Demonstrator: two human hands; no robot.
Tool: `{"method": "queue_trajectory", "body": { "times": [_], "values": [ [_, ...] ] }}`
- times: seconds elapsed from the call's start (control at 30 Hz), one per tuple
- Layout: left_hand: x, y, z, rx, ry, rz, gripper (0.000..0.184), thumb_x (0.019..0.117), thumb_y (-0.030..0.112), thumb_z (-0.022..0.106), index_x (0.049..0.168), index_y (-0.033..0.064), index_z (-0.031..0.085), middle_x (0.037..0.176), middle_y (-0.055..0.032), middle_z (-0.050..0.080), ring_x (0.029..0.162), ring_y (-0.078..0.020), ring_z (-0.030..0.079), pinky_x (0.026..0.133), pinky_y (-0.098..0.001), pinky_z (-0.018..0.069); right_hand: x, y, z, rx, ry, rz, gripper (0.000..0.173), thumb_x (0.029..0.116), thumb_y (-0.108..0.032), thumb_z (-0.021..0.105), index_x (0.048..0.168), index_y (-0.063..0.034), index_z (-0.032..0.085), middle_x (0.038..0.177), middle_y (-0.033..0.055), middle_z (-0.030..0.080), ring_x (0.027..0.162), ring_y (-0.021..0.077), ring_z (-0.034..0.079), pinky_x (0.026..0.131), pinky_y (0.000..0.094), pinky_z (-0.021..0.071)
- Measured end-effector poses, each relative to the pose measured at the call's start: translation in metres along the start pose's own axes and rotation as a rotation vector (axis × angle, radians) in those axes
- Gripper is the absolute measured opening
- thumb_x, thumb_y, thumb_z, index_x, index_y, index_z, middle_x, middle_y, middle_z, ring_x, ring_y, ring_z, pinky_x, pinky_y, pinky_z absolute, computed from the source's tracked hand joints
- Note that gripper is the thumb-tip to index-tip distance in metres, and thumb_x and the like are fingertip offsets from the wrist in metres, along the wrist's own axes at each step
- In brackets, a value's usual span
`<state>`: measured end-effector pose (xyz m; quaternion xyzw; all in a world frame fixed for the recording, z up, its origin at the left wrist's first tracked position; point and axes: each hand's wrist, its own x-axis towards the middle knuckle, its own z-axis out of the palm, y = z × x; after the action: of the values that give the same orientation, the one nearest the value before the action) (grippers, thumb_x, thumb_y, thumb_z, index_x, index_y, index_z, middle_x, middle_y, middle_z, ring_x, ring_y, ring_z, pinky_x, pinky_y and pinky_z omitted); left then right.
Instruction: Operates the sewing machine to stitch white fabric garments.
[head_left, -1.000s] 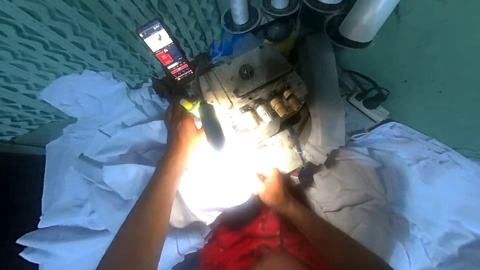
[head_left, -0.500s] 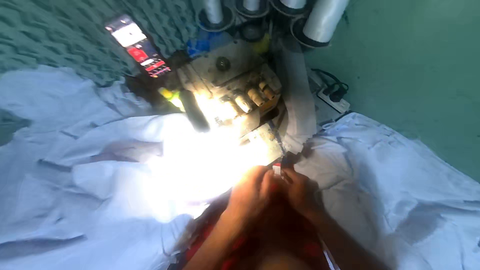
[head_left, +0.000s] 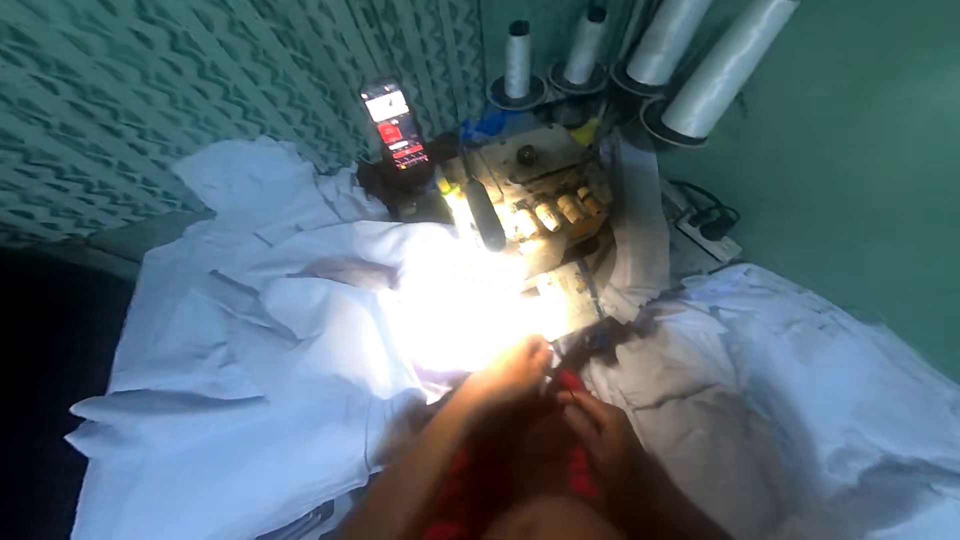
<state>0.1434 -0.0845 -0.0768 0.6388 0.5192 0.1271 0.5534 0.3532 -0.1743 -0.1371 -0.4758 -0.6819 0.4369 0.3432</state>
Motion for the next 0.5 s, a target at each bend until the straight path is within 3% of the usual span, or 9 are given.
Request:
{"method": "queue_trajectory", "body": {
  "times": [0.07, 0.1, 0.3, 0.4, 0.5],
  "values": [
    [-0.021, -0.011, -0.005, -0.222, -0.030, -0.036, 0.020, 0.1075, 0.017, 0.051, 0.108, 0.0025, 0.064, 0.090, -0.0061, 0.073, 0.076, -0.0161, 0.074, 0.073, -0.0346, 0.0643, -0.002, 0.007, -0.008, 0.145, -0.121, 0.212, 0.053, 0.1108, -0.042, 0.032, 0.122, -0.0084, 0.071, 0.080, -0.0034, 0.063, 0.064, 0.0046, 0.054, 0.062, 0.0263, 0.0509],
    [-0.028, -0.015, -0.007, -0.308, -0.045, -0.064, 0.015, 0.1068, 0.015, 0.053, 0.111, 0.0030, 0.062, 0.090, -0.0064, 0.074, 0.076, -0.0176, 0.075, 0.071, -0.0346, 0.0651, 0.000, 0.010, -0.010, 0.218, -0.154, 0.294, 0.052, 0.1110, -0.040, 0.030, 0.124, -0.0094, 0.071, 0.079, -0.0052, 0.062, 0.062, 0.0032, 0.052, 0.059, 0.0240, 0.0488],
    [-0.037, -0.032, 0.002, -0.538, -0.019, -0.171, 0.017, 0.1060, 0.012, 0.056, 0.113, -0.0012, 0.065, 0.089, -0.0116, 0.076, 0.077, -0.0231, 0.076, 0.075, -0.0369, 0.0656, 0.015, 0.009, 0.002, 0.664, -0.190, 0.474, 0.034, 0.1087, -0.027, 0.043, 0.123, -0.0020, 0.063, 0.080, 0.0001, 0.060, 0.054, 0.0053, 0.048, 0.048, 0.0203, 0.0411],
    [-0.037, -0.038, 0.007, -0.631, 0.010, -0.157, 0.018, 0.1062, 0.012, 0.055, 0.114, -0.0023, 0.064, 0.089, -0.0128, 0.075, 0.077, -0.0235, 0.076, 0.075, -0.0376, 0.0654, 0.025, 0.006, 0.009, 0.738, -0.181, 0.474, 0.031, 0.1082, -0.026, 0.045, 0.119, -0.0022, 0.062, 0.080, 0.0004, 0.059, 0.053, 0.0057, 0.047, 0.047, 0.0204, 0.0412],
    [-0.038, -0.041, 0.012, -0.703, 0.029, -0.125, 0.017, 0.1059, 0.010, 0.055, 0.112, -0.0024, 0.065, 0.089, -0.0133, 0.075, 0.077, -0.0238, 0.075, 0.074, -0.0380, 0.0651, 0.031, 0.001, 0.016, 0.767, -0.170, 0.437, 0.024, 0.1075, -0.025, 0.047, 0.108, -0.0040, 0.059, 0.076, 0.0009, 0.059, 0.052, 0.0061, 0.048, 0.047, 0.0213, 0.0418]
  ]
}}
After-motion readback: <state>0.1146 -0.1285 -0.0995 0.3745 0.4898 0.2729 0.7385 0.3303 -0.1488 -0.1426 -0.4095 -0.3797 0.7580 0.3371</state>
